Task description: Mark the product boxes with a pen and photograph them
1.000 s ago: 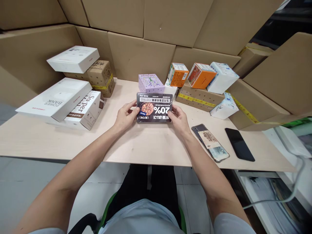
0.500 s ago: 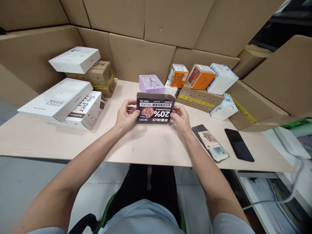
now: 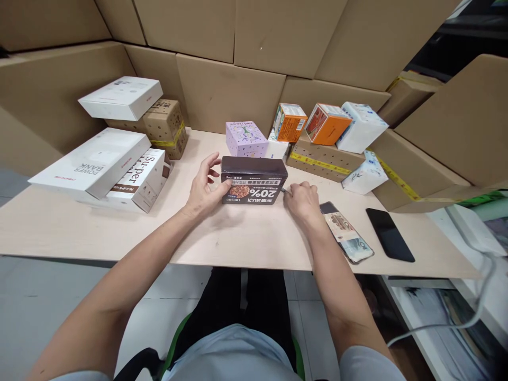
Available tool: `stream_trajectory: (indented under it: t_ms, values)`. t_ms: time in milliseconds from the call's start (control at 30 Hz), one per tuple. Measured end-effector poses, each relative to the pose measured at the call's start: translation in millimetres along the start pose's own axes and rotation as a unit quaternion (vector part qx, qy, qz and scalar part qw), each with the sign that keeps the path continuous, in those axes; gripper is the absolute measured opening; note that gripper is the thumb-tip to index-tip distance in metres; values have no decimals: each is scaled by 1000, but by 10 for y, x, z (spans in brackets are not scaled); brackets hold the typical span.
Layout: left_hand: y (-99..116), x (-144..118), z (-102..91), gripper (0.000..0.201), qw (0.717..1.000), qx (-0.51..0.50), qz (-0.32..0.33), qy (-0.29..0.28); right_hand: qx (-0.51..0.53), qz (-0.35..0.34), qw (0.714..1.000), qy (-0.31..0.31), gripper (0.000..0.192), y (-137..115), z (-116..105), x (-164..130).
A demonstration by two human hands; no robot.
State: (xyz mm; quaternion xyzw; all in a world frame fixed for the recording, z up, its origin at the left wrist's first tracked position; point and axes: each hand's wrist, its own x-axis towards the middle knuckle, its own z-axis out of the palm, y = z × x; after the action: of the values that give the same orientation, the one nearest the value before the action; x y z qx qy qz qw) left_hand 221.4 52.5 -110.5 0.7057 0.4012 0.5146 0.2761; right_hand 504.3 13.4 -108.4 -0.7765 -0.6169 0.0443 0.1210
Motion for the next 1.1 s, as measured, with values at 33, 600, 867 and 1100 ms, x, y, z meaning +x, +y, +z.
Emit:
stream_trajectory:
  t_ms: [33,600,867,1100]
  values:
    - [6,4,-5,78,1000,-1,1,-5,-22,0,1000,-19,38,-13,7,-2]
    - [11,23,-38,95,986,44,129,-100,539,8,832,133,49,102,-129,157]
    - [59,-33,-85,64,917,216,268,-201,659,-44,745,87,27,184,-405,51]
    - [127,-157,59,57,860,330,301,-248,710,-38,700,69,24,-55,-374,-30]
